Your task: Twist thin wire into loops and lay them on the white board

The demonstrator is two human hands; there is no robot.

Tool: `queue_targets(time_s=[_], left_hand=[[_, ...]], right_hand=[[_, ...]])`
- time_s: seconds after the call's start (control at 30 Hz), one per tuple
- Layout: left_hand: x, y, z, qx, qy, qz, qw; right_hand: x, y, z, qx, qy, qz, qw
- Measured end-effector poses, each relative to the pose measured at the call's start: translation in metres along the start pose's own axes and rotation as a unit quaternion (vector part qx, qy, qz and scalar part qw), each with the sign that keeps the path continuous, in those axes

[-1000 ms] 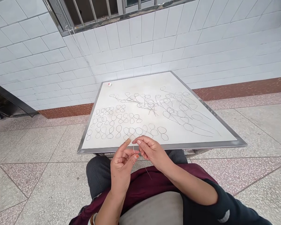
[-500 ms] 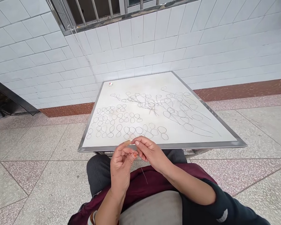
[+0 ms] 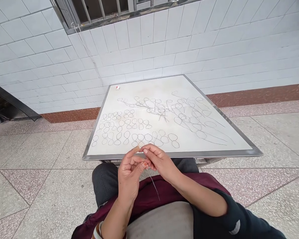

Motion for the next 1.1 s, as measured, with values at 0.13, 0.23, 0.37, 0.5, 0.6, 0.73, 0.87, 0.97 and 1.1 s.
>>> queue_targets(time_s=[0.13, 0.23, 0.37, 0.5, 0.6, 0.73, 0.87, 0.97, 1.1], left_hand=[[0.003, 0.011, 0.003, 0.0, -0.008, 0.062, 0.998], [0.005, 0.018, 0.008, -0.019, -0.019, 0.105, 0.994], [0.003, 0.021, 0.011, -0.027, -0.02, 0.128, 0.991], [0.001, 0.02, 0.012, -0.022, -0.035, 0.126, 0.991], [0.0, 0.015, 0.01, -0.033, -0.024, 0.107, 0.993], [0.001, 0.013, 0.008, -0.036, -0.009, 0.093, 0.995], [0.002, 0.019, 0.013, -0.002, -0.036, 0.105, 0.994], [0.0, 0.022, 0.019, 0.05, -0.062, 0.107, 0.991], [-0.002, 0.021, 0.029, 0.165, -0.09, 0.091, 0.978]], right_hand=[[-0.012, 0.013, -0.02, -0.159, 0.225, 0.102, 0.956], [-0.032, 0.005, -0.034, -0.299, 0.404, 0.139, 0.853], [-0.035, -0.007, -0.034, -0.344, 0.419, 0.103, 0.834], [-0.028, -0.006, -0.031, -0.287, 0.353, 0.084, 0.887], [-0.026, -0.007, -0.029, -0.269, 0.337, 0.068, 0.9], [-0.024, -0.01, -0.023, -0.262, 0.328, 0.046, 0.906], [-0.027, -0.009, -0.022, -0.246, 0.361, 0.056, 0.898], [-0.035, -0.013, -0.027, -0.268, 0.429, 0.04, 0.862], [-0.039, -0.012, -0.033, -0.267, 0.463, 0.054, 0.843]])
Point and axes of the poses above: each hand's wrist, its own x-axis towards the middle knuckle, its own y-axis out of the back of the hand, z = x × y, the point moved 7 cm from there along x, towards the middle knuckle, and after that the axes turned 5 degrees about -y, right-handed, at the moved point
